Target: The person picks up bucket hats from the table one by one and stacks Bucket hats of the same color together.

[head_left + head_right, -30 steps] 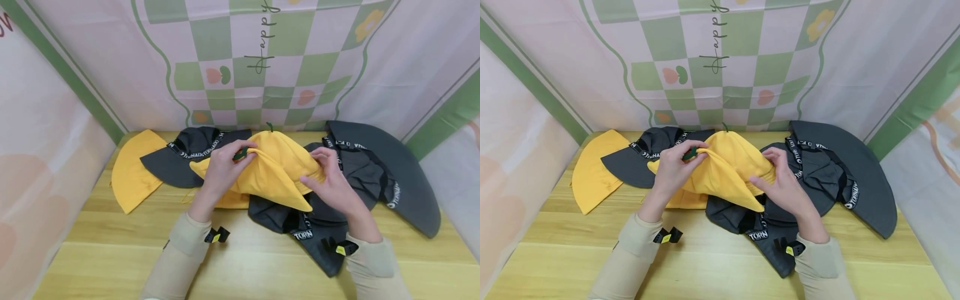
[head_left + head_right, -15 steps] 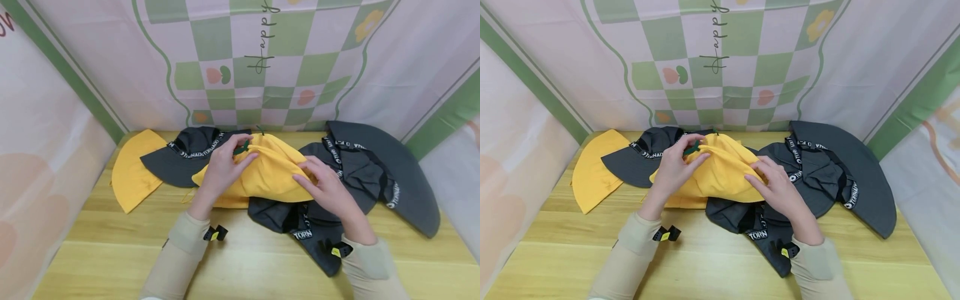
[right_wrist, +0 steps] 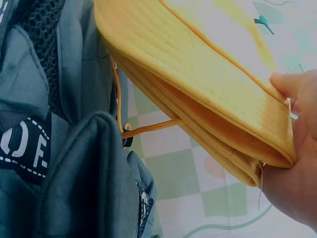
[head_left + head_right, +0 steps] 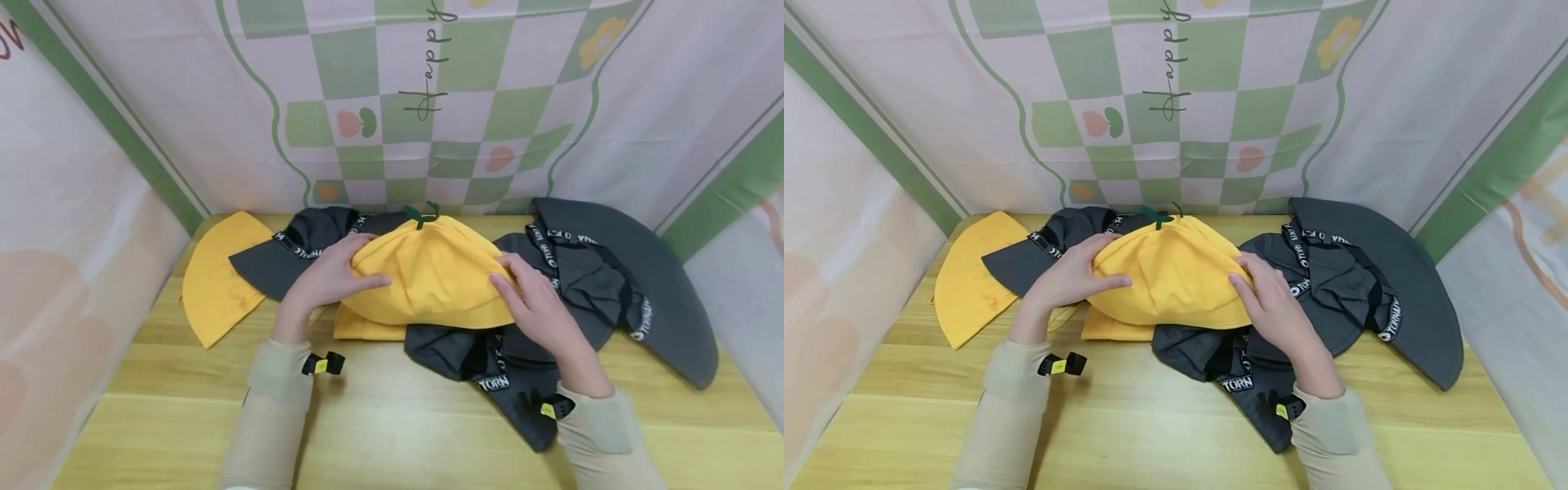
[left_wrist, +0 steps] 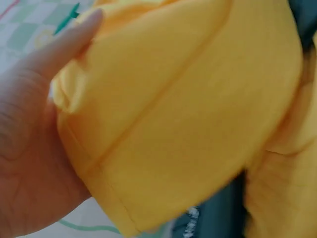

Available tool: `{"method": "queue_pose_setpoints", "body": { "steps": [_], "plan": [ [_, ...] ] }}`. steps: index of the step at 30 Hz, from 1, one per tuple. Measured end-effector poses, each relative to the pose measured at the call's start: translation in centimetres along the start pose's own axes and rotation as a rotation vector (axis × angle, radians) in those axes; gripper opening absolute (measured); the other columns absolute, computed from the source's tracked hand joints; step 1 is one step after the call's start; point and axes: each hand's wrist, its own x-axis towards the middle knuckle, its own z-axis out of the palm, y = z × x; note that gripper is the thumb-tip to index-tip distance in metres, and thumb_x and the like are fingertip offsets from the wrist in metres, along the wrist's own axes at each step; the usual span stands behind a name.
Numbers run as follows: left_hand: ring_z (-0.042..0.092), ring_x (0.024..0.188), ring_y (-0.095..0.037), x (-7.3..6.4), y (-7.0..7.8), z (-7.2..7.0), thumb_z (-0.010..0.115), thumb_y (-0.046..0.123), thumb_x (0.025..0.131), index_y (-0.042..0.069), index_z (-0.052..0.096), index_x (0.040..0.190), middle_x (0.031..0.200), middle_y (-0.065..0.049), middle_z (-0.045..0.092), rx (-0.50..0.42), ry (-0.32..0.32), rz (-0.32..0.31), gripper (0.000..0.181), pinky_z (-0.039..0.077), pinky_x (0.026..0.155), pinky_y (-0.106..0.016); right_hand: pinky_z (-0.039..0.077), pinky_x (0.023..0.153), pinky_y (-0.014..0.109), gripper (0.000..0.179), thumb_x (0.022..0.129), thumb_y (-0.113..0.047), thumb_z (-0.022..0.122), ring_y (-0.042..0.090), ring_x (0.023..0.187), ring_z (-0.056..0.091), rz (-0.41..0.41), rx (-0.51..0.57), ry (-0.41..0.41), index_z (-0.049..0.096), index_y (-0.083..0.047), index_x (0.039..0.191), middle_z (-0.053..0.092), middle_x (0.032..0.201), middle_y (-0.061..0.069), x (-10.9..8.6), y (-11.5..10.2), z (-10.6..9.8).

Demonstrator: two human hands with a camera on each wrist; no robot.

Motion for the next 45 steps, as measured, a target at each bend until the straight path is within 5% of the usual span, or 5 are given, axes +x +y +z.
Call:
{"method": "queue_pose_setpoints", "body": {
  "steps": [11, 16, 26, 36, 45],
  "plan": [
    [0.059, 0.118, -0.015, 1.5, -2.1, 2.1, 0.066, 0.057, 0.090, 0.019, 0.055, 0.139, 0.132, 0.002, 0.061, -0.105, -0.044, 0.005, 0.063, 0.048, 0.103, -0.037, 0.038, 0.063, 0.017, 0.019, 0.099, -0.007, 0.060, 0.004, 0.071, 0.047, 0.005, 0.001, 0.033, 0.061, -0.003, 0.117, 0.061, 0.086, 0.004, -0.1, -0.1, -0.3],
    [0.048, 0.136, -0.020, 1.7, -2.1, 2.4, 0.064, 0.059, 0.090, 0.014, 0.043, 0.149, 0.149, -0.004, 0.050, -0.068, -0.023, 0.017, 0.077, 0.040, 0.115, -0.040, 0.038, 0.059, 0.018, 0.014, 0.096, -0.001, 0.062, 0.003, 0.066, 0.045, -0.007, 0.088, 0.042, 0.063, -0.001, 0.111, 0.058, 0.083, 0.004, -0.3, -0.2, -0.6],
    [0.038, 0.145, -0.018, 1.5, -1.7, 2.2, 0.062, 0.067, 0.087, 0.032, 0.028, 0.158, 0.159, 0.001, 0.037, -0.059, -0.061, 0.023, 0.086, 0.035, 0.118, -0.043, 0.040, 0.056, 0.020, 0.019, 0.091, 0.012, 0.061, 0.005, 0.063, 0.048, -0.026, 0.245, 0.071, 0.064, 0.000, 0.106, 0.056, 0.085, -0.010, -0.5, -0.3, -1.1],
    [0.058, 0.115, -0.018, 1.6, -0.8, 2.2, 0.070, 0.056, 0.087, 0.016, 0.055, 0.138, 0.127, -0.001, 0.062, -0.033, 0.015, 0.010, 0.066, 0.048, 0.101, -0.039, 0.040, 0.065, 0.014, 0.018, 0.097, 0.000, 0.060, 0.001, 0.072, 0.048, 0.001, 0.071, 0.071, 0.061, 0.001, 0.115, 0.064, 0.095, 0.010, -0.4, 0.2, -1.1],
    [0.057, 0.074, -0.012, 1.3, -0.3, 2.3, 0.067, 0.051, 0.092, 0.024, 0.063, 0.110, 0.084, 0.005, 0.061, -0.087, 0.116, 0.074, 0.033, 0.047, 0.068, -0.029, 0.037, 0.070, 0.013, 0.020, 0.102, -0.009, 0.056, 0.001, 0.080, 0.047, 0.038, -0.001, 0.050, 0.058, 0.000, 0.120, 0.065, 0.105, 0.015, -0.3, 0.7, -0.9]
  ]
}}
